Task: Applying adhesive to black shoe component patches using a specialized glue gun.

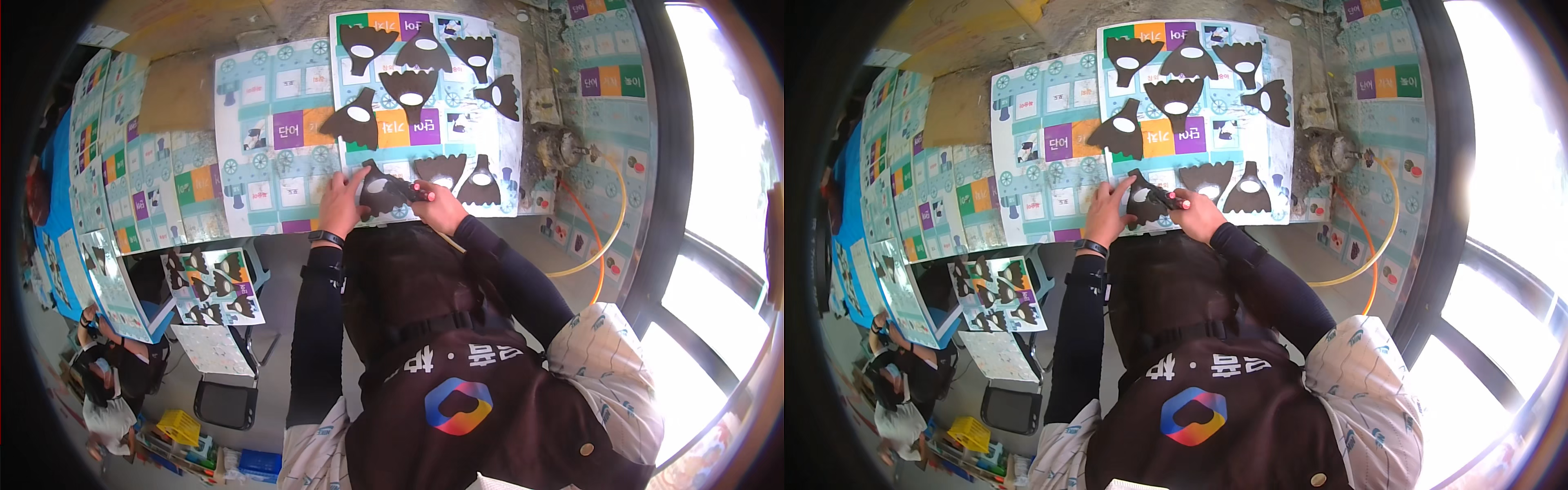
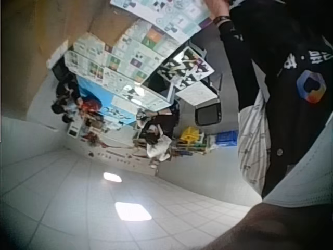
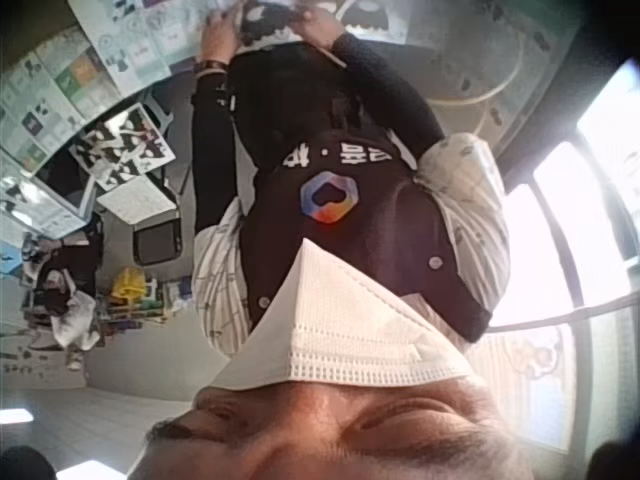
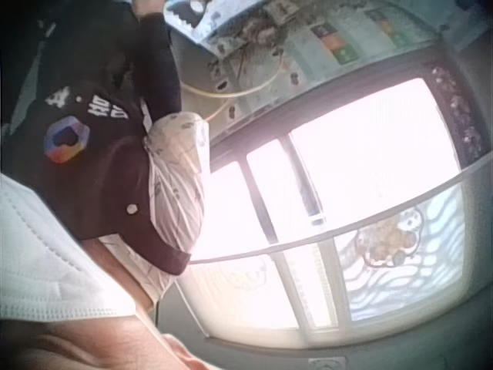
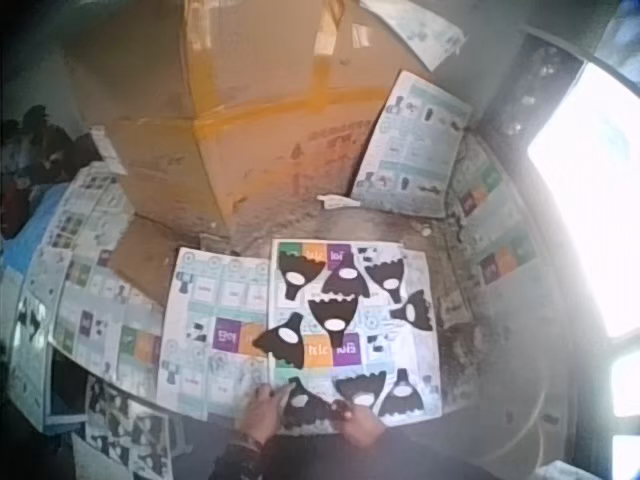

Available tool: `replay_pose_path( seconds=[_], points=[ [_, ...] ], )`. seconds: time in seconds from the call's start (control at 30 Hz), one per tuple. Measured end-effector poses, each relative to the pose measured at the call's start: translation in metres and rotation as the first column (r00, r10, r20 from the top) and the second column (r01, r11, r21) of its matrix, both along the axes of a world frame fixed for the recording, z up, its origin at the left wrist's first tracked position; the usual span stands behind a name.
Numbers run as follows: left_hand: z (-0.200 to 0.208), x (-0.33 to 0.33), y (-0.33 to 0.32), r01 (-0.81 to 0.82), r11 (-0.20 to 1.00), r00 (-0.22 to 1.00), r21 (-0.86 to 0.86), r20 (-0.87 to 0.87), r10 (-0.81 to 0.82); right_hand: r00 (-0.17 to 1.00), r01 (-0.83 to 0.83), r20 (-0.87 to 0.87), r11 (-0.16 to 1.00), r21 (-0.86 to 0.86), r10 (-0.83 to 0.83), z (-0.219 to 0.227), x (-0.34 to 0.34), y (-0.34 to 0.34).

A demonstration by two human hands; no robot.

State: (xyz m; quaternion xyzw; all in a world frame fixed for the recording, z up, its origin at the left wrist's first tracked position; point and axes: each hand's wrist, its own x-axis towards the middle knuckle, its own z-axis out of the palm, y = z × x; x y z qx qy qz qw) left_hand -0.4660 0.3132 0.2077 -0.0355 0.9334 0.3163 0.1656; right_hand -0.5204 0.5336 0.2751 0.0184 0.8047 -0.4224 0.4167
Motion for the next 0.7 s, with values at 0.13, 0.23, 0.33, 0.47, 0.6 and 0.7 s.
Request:
replay_pose_path(
  seconds=[0.13,0.23,0.33,0.47,0.6,0.7],
  points=[
    [-0.001,-0.002,0.001,0.005,1.000,1.000,0.003,0.021,-0.005,0.988,-0.045,-0.144,0.999,0.018,0.047,-0.004,0.002,0.001],
    [0.000,0.000,0.000,0.007,1.000,1.000,-0.017,0.024,-0.006,0.986,-0.048,-0.153,0.997,0.067,0.058,-0.004,0.002,0.007],
    [0.001,0.001,-0.002,0.002,1.000,1.000,-0.010,-0.015,-0.003,0.989,-0.075,-0.121,0.995,0.068,0.083,0.001,0.006,0.006],
    [0.005,-0.002,0.002,0.009,1.000,1.000,-0.020,0.012,-0.009,0.993,-0.079,-0.084,0.997,-0.013,0.078,-0.001,0.009,0.001],
    [0.006,-0.007,-0.006,-0.001,0.997,1.000,0.075,0.003,0.000,0.994,-0.023,0.107,0.995,-0.097,0.034,0.011,0.001,0.002],
    [-0.001,-0.027,-0.023,-0.214,0.975,0.966,0.050,-0.139,0.219,0.981,0.194,0.075,0.953,-0.231,-0.182,-0.002,-0.001,0.020]
  ],
)
